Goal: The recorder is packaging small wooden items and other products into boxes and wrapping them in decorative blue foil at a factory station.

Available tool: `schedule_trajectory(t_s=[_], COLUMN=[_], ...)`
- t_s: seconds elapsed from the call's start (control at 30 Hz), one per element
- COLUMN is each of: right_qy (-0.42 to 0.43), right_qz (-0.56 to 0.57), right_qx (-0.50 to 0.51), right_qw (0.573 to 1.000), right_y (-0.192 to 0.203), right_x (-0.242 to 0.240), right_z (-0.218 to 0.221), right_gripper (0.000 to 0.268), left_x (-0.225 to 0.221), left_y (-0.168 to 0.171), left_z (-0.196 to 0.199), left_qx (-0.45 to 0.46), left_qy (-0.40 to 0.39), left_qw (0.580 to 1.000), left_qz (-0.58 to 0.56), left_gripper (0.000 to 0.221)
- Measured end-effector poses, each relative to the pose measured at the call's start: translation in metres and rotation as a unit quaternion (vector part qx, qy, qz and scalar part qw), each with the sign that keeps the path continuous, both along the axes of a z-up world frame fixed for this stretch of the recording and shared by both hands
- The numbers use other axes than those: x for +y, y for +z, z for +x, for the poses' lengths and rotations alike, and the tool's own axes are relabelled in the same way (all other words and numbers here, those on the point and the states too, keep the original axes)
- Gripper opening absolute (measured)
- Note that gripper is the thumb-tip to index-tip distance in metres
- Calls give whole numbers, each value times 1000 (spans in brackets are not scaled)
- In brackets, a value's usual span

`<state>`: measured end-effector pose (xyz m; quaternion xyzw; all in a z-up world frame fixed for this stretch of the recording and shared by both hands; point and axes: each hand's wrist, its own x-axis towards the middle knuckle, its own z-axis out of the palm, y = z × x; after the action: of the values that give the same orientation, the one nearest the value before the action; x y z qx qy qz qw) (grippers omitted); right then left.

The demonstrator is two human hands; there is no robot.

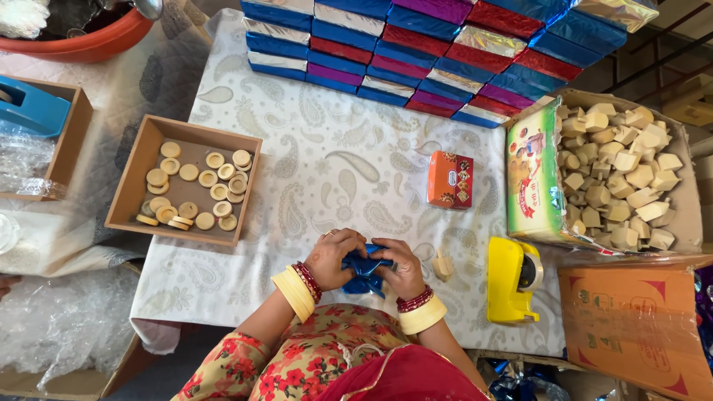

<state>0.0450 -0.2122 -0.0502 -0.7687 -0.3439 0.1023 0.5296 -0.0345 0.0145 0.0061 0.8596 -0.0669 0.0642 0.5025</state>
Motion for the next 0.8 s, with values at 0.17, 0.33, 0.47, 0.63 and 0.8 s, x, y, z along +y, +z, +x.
schedule_trajectory(t_s=[0.17, 0.33, 0.47, 0.63, 0.8], right_qy=[38, 35, 17, 5, 85], right_qz=[83, 75, 44, 40, 128], right_qx=[97, 72, -46, 1, 98], right_qw=[991, 994, 998, 999, 983], right_y=[-12, -14, -9, -29, -27], right_x=[-1, 1, 3, 1, -3], right_z=[-1, 0, -2, 6, 10], right_gripper=[27, 23, 26, 28, 27], left_x=[-2, 5, -2, -5, -1], left_y=[-34, -27, -33, -56, -47], left_z=[-6, -7, -3, 0, 0], left_qx=[-1, -27, -7, 56, 65], left_qy=[-4, -14, 36, 92, 87], left_qw=[1000, 999, 985, 983, 986], left_qz=[16, -37, -170, -149, -128], left_gripper=[32, 33, 59, 65, 58])
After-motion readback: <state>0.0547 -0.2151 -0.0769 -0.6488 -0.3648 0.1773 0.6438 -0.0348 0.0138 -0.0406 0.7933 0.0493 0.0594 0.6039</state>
